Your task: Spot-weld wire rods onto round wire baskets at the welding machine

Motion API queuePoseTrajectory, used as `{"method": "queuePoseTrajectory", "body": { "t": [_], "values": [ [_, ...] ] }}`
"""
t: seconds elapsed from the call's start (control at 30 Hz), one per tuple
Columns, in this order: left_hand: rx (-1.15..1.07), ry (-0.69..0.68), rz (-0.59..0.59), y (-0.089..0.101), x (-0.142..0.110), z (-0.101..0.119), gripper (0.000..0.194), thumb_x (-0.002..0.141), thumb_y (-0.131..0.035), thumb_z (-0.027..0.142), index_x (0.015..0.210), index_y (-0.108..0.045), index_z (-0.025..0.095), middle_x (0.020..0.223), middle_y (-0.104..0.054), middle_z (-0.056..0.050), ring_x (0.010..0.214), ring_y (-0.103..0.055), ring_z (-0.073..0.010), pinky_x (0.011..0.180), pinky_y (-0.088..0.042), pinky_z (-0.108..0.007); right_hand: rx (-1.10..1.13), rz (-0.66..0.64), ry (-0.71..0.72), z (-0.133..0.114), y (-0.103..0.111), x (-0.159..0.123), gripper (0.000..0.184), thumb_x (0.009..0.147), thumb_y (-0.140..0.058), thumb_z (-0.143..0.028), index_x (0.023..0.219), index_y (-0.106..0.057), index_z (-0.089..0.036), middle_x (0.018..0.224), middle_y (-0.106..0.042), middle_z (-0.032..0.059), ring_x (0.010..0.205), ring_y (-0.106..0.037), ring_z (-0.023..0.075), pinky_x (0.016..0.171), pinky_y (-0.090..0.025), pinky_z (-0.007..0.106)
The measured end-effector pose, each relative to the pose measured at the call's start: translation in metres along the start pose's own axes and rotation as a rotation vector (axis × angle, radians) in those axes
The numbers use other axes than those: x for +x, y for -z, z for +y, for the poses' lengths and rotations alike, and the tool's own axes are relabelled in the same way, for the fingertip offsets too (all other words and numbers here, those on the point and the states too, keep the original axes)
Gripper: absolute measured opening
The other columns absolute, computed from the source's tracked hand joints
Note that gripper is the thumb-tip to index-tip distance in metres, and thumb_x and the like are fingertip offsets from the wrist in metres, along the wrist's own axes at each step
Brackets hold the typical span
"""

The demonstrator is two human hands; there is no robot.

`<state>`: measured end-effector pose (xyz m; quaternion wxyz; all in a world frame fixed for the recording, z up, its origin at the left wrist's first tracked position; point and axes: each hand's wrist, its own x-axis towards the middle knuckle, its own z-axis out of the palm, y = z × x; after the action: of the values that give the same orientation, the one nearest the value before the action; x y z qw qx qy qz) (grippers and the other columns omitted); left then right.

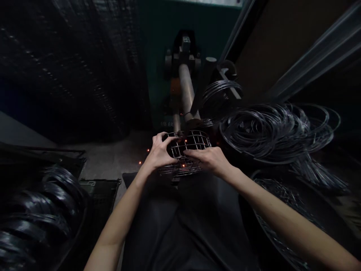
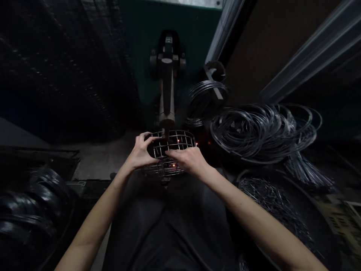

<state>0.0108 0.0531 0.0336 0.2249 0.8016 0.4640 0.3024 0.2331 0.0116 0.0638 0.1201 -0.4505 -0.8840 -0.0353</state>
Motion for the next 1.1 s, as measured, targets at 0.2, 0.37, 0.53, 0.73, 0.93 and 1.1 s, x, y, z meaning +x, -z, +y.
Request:
{"method": "queuePoseTrajectory", "body": {
  "t": [0.2, 0.37, 0.53, 0.73, 0.93, 1.1],
  "values": [
    [0.014, -0.012, 0.026, 0.002, 0.019, -0.009, 0.076, 0.049, -0.087, 0.037, 0.118, -0.058, 0.028, 0.124, -0.035, -0.009, 0.121, -0.035, -0.0346, 0.104, -0.038, -0.055, 0.009, 0.116, -0.095, 0.008, -0.011, 0.011, 0.024, 0.092, -0.056, -0.029, 0.113, -0.067, -0.03, 0.103, -0.072, -0.0016, 0.077, -0.069, 0.015, 0.056, -0.045, 0.021],
    [0.037, -0.025, 0.048, 0.002, 0.02, -0.009, 0.077, 0.048, -0.087, 0.039, 0.119, -0.058, 0.028, 0.125, -0.036, -0.009, 0.12, -0.035, -0.0346, 0.103, -0.037, -0.054, 0.062, 0.201, -0.167, 0.009, -0.011, 0.0, 0.02, 0.095, -0.051, -0.028, 0.098, -0.07, -0.025, 0.104, -0.07, 0.0015, 0.079, -0.066, 0.012, 0.058, -0.045, 0.019],
    [0.041, -0.05, 0.015, 0.005, 0.027, -0.013, 0.075, 0.05, -0.086, 0.036, 0.119, -0.058, 0.027, 0.125, -0.034, -0.009, 0.121, -0.034, -0.0344, 0.104, -0.037, -0.053, 0.036, 0.21, -0.211, 0.011, -0.011, 0.004, 0.017, 0.092, -0.055, -0.03, 0.094, -0.071, -0.024, 0.1, -0.065, 0.0033, 0.071, -0.062, 0.0115, 0.051, -0.039, 0.02],
    [0.03, 0.036, 0.009, 0.008, 0.04, -0.02, 0.078, 0.049, -0.086, 0.036, 0.121, -0.058, 0.026, 0.125, -0.034, -0.009, 0.121, -0.034, -0.0346, 0.106, -0.036, -0.052, 0.04, 0.225, -0.235, 0.019, -0.015, 0.02, 0.016, 0.091, -0.056, -0.032, 0.094, -0.07, -0.025, 0.1, -0.064, 0.0028, 0.072, -0.061, 0.0127, 0.051, -0.037, 0.022],
    [0.046, 0.051, 0.021, 0.007, 0.052, -0.025, 0.078, 0.049, -0.086, 0.035, 0.121, -0.058, 0.026, 0.126, -0.035, -0.009, 0.121, -0.034, -0.0337, 0.107, -0.034, -0.051, 0.04, 0.226, -0.281, 0.026, -0.02, 0.031, 0.015, 0.09, -0.058, -0.032, 0.095, -0.07, -0.024, 0.101, -0.063, 0.003, 0.074, -0.06, 0.0135, 0.051, -0.036, 0.022],
    [0.024, 0.052, 0.02, 0.003, 0.051, -0.033, 0.086, 0.049, -0.087, 0.045, 0.126, -0.053, 0.027, 0.129, -0.037, -0.01, 0.126, -0.034, -0.0346, 0.109, -0.03, -0.053, 0.119, 0.244, -0.324, 0.025, -0.015, 0.029, 0.02, 0.091, -0.054, -0.035, 0.095, -0.07, -0.024, 0.101, -0.061, 0.0045, 0.077, -0.059, 0.0151, 0.059, -0.041, 0.023]
  ]
}}
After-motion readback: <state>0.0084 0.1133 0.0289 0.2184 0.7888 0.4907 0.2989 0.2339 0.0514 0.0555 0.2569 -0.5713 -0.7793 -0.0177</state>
